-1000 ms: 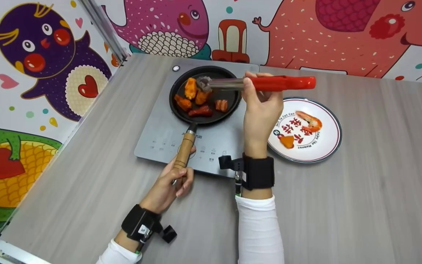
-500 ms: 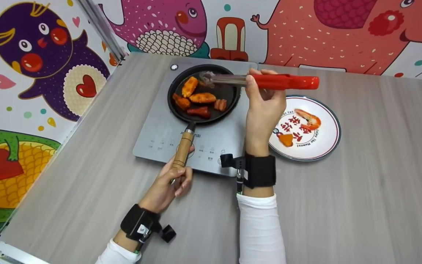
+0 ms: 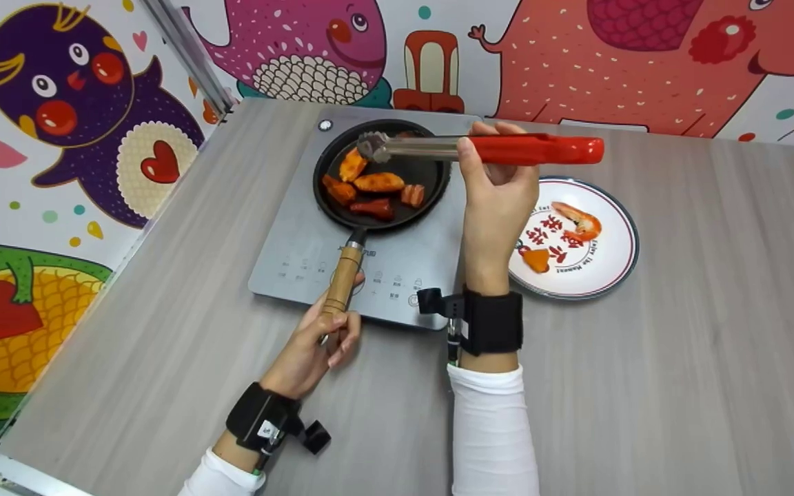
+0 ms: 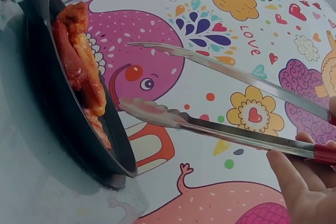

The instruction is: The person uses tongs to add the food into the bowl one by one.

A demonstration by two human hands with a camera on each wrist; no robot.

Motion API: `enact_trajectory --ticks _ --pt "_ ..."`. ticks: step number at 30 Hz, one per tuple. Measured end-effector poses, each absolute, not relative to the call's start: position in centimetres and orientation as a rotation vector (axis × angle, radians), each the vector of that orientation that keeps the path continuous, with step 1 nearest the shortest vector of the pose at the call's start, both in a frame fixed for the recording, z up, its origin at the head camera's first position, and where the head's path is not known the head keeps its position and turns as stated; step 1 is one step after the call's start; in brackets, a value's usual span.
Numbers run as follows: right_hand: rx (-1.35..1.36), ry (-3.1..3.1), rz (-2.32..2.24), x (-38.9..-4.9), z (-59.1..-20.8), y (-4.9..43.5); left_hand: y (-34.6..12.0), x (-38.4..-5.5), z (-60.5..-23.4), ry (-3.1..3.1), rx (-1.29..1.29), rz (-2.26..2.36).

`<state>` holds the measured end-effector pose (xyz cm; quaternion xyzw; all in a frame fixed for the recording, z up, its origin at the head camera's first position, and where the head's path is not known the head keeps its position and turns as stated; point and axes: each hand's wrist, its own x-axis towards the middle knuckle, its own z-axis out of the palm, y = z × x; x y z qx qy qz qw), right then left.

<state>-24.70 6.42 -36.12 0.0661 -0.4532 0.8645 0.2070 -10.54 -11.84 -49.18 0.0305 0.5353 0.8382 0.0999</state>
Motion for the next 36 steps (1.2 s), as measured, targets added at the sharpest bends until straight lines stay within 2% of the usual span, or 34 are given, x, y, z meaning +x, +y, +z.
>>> enact_trajectory --ticks 21,36 --pt "0.353 -1.579 2.068 -21.3 -34.4 8.5 -11.8 -10.6 -49.2 1.588 0.088 2.505" --pt "0.205 -1.509 2.031 -20.1 -33.4 12.8 -11.9 -10.5 -49.3 1.572 0.061 2.495"
